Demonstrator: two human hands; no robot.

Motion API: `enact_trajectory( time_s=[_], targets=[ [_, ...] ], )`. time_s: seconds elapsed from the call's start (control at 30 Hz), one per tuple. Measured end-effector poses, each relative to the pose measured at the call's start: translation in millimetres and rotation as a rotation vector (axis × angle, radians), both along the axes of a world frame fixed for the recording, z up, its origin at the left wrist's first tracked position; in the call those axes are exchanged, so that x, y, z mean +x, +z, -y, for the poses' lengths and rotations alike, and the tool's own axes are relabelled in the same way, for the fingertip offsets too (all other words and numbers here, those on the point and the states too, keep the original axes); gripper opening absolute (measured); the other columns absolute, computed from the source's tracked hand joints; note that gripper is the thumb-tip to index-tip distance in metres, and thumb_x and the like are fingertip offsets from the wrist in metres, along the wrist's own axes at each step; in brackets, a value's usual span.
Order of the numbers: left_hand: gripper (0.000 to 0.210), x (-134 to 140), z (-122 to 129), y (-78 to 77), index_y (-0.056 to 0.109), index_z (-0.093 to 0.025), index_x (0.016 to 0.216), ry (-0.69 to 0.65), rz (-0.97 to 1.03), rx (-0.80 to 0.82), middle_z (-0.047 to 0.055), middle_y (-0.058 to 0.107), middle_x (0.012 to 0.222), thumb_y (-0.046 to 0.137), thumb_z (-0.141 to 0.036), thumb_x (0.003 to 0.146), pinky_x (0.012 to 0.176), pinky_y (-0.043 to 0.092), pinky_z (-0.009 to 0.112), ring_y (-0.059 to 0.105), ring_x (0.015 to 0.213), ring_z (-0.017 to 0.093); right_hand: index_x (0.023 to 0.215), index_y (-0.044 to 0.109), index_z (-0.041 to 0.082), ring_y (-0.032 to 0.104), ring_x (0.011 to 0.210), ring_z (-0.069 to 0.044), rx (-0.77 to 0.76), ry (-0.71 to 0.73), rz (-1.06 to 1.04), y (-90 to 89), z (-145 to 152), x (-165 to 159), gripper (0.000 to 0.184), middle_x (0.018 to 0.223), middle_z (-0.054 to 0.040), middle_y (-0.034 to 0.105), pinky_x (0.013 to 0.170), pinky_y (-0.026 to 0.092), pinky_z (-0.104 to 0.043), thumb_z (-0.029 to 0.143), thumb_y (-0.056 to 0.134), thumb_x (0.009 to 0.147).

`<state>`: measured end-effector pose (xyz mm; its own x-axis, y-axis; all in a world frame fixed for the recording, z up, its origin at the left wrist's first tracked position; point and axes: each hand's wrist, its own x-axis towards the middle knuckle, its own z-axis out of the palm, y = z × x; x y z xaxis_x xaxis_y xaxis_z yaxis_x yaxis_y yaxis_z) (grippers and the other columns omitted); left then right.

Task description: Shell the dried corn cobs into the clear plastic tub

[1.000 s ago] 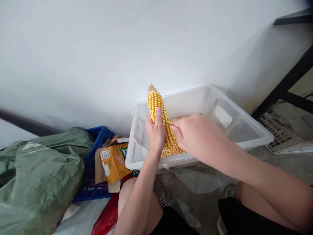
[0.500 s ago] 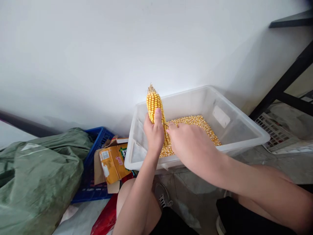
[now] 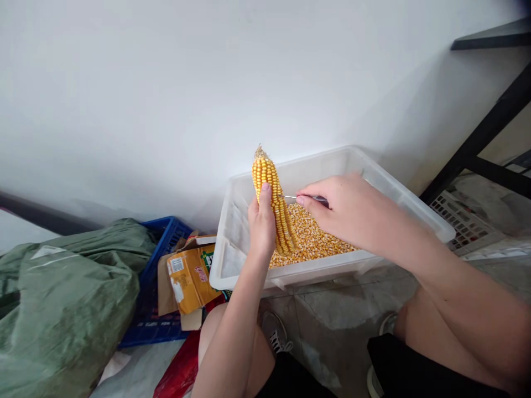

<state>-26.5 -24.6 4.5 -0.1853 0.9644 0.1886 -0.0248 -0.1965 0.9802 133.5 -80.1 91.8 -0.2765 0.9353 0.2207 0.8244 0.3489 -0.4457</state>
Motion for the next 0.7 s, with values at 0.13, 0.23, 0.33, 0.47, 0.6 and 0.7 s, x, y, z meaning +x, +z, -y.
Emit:
enact_trajectory(
  time_s=[0.13, 0.23, 0.33, 0.47, 0.6, 0.7],
  targets=[
    [0.051, -2.3, 1.7, 0.2, 0.057, -0.019, 0.083, 0.019, -0.068, 0.017, 0.003, 0.053, 0.070, 0.051, -0.070, 0.086, 0.059, 0.043, 0.028, 0.053, 0.066, 0.016, 0.064, 0.054, 0.019, 0.027, 0.045, -0.010, 0.034, -0.017, 0.039, -6.8, -3.0, -4.7, 0.038, 0.049, 0.0021, 0.039, 0.052, 0.020, -0.032, 0.032, 0.042, 0.097],
    [0.050, -3.7, 3.1, 1.0, 0.057, -0.019, 0.082, 0.044, -0.149, 0.053, 0.002, 0.054, 0.072, 0.053, -0.069, 0.086, 0.061, 0.042, 0.028, 0.050, 0.066, 0.015, 0.062, 0.054, 0.018, 0.028, 0.045, -0.010, 0.065, -0.048, 0.093, -7.6, 2.5, -13.8, 0.036, 0.049, 0.0007, 0.042, 0.052, 0.020, -0.032, 0.026, 0.043, 0.095],
    [0.051, -4.1, 3.5, 1.4, 0.058, -0.018, 0.084, 0.065, -0.170, 0.077, 0.003, 0.055, 0.075, 0.051, -0.069, 0.086, 0.061, 0.041, 0.028, 0.050, 0.067, 0.015, 0.061, 0.054, 0.018, 0.029, 0.045, -0.010, 0.100, -0.059, 0.141, -9.0, 8.9, -23.8, 0.035, 0.049, -0.0003, 0.045, 0.052, 0.019, -0.031, 0.023, 0.042, 0.094],
    [0.051, -4.4, 3.4, 0.3, 0.056, -0.018, 0.081, 0.073, -0.178, 0.070, 0.002, 0.053, 0.072, 0.050, -0.069, 0.087, 0.059, 0.039, 0.028, 0.047, 0.064, 0.014, 0.060, 0.051, 0.018, 0.030, 0.043, -0.010, 0.075, -0.076, 0.146, -8.1, 11.1, -25.6, 0.035, 0.048, -0.0001, 0.045, 0.051, 0.019, -0.030, 0.022, 0.043, 0.094],
    [0.051, -2.2, 5.4, -0.3, 0.052, -0.019, 0.074, 0.046, -0.223, 0.073, 0.001, 0.049, 0.068, 0.050, -0.068, 0.088, 0.058, 0.036, 0.028, 0.043, 0.062, 0.013, 0.059, 0.051, 0.019, 0.031, 0.042, -0.010, 0.025, -0.128, 0.146, -3.1, 10.9, -19.0, 0.034, 0.047, 0.0004, 0.045, 0.051, 0.021, -0.030, 0.023, 0.046, 0.093],
    [0.048, 2.7, 7.5, 0.0, 0.055, -0.019, 0.079, 0.044, -0.280, 0.089, 0.002, 0.054, 0.073, 0.050, -0.065, 0.089, 0.060, 0.037, 0.028, 0.047, 0.066, 0.014, 0.057, 0.051, 0.019, 0.029, 0.040, -0.010, 0.035, -0.150, 0.199, -3.7, 14.0, -19.3, 0.035, 0.045, 0.0002, 0.043, 0.050, 0.021, -0.030, 0.022, 0.046, 0.092]
  ],
)
